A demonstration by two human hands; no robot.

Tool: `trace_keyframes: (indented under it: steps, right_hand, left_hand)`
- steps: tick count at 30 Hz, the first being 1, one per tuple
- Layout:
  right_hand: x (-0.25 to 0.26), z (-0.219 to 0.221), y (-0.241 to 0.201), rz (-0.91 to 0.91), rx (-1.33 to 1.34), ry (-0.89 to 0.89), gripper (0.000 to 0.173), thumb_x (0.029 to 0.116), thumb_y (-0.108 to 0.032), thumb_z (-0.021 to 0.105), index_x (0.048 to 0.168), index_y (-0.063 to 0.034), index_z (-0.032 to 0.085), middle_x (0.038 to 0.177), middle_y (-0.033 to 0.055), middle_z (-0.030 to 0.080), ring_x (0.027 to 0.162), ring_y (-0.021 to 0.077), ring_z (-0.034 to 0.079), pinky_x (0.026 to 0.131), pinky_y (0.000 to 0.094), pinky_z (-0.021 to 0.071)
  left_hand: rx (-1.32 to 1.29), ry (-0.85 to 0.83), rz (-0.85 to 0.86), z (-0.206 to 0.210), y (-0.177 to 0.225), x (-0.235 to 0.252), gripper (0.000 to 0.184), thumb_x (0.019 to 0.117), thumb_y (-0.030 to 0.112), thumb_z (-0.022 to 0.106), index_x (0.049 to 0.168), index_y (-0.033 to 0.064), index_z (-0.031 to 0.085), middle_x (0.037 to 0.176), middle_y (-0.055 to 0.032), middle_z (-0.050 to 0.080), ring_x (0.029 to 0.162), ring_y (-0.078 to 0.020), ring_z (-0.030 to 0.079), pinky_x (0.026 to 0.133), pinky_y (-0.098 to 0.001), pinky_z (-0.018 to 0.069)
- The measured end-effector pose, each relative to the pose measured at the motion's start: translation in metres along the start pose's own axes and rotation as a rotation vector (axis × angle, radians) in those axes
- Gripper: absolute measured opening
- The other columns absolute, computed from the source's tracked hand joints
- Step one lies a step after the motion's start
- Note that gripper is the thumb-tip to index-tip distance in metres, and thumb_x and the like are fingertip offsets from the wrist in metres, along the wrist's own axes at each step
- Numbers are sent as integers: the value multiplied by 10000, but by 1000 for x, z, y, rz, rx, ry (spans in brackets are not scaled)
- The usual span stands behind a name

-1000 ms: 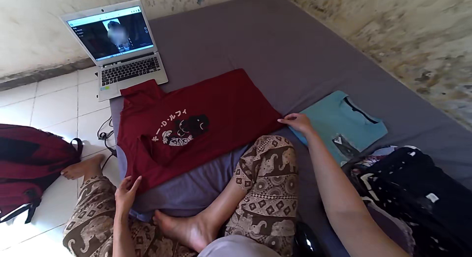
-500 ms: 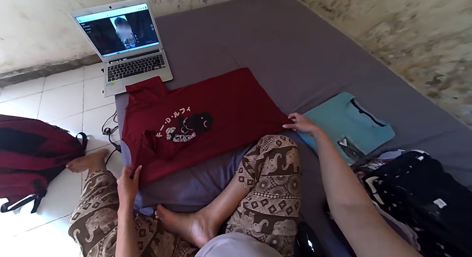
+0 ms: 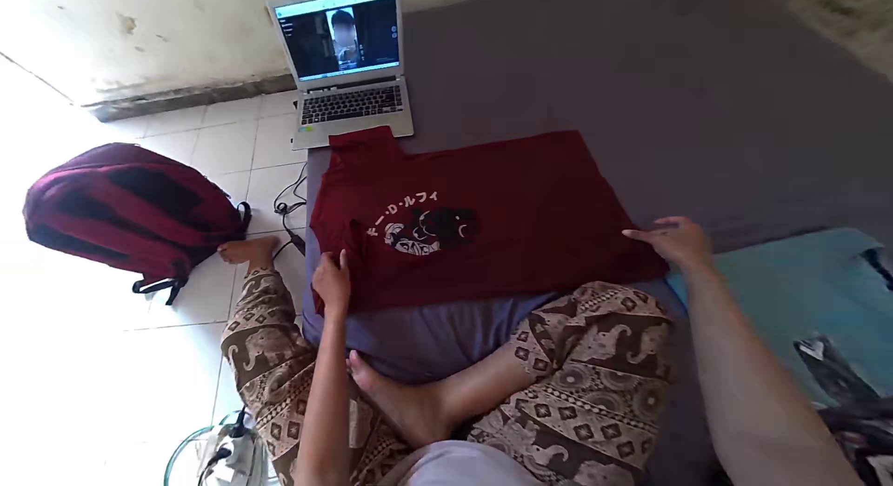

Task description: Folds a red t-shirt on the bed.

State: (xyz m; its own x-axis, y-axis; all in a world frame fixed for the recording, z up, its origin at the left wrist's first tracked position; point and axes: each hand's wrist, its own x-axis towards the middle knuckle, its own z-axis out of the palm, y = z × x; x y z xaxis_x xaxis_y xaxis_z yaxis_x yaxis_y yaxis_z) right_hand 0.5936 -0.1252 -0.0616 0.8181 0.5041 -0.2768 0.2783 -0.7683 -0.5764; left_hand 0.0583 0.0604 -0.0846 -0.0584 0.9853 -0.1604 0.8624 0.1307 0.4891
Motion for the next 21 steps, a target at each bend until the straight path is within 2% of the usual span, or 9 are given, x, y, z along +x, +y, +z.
trace_keyframes:
  steps: [3,4,6,7,8,11,14,18,21]
  right_hand:
    - [4,3,-6,22,10,-77,534,936,-28,716,1410,102,507,1358,361,553,1289,462,520,1091,579,376]
    - [3,2,-7,21,27,-86,465,957,-14,682,1386,93,539,1340,350,566,1218,425,561,1045,551,419]
    - [-4,-2,-9,-19,105,-52,333,1013,-45,609,1325,68,582,1125,242,611,818,194,544,765,348,471]
    - [-6,-3,-7,-37,183,-35,298,1025,-51,583,1301,61,577,1004,151,585,683,72,503,649,224,456]
    - [-8,-4,-5,-33,266,-44,297,1032,-39,560,1308,69,545,993,128,563,656,33,514,624,182,467]
    - [-10,5,3,24,293,-130,431,1031,23,528,1446,69,427,1326,290,518,927,216,621,827,336,528]
    - [-11,12,3,-18,282,-91,536,1019,48,530,1522,46,344,1521,325,372,1118,342,627,919,422,536]
    - [-19,26,-10,-9,286,-49,404,1048,17,470,1444,83,426,1353,318,504,1078,307,611,927,410,513]
    - [-12,32,-15,10,97,-177,410,1064,-12,434,1463,78,448,1415,337,503,1268,387,524,1052,486,409]
  left_hand:
    - [-49,212,145,22,6,4,331,1063,141,497,1235,-94,654,1191,-298,680,1142,-457,656,1007,-578,483]
    - [-68,319,229,28,4,6,292,1045,110,521,1183,-87,686,1123,-294,699,1076,-463,677,961,-582,504]
    - [-80,496,363,37,-2,11,227,1006,91,587,1088,-61,734,983,-265,720,943,-441,708,856,-563,544]
    - [-79,520,385,40,-7,14,212,997,93,606,1074,-49,743,960,-250,721,923,-432,709,834,-554,551]
    - [-80,499,380,42,-12,16,215,998,104,611,1088,-38,745,975,-247,721,940,-433,705,844,-560,545]
    - [-106,364,343,44,-28,22,293,1019,172,596,1213,-15,711,1131,-270,695,1090,-475,643,926,-621,470]
    - [-144,433,322,37,-28,12,360,1022,174,560,1291,-51,641,1275,-293,637,1197,-498,588,998,-656,408]
    - [-163,490,273,33,-33,-35,290,986,30,499,1175,-138,639,1269,-338,613,1221,-516,568,1051,-601,428]
    - [-26,264,404,50,-60,-54,409,1025,176,480,1342,-40,620,1460,-249,546,1393,-492,457,1169,-671,253]
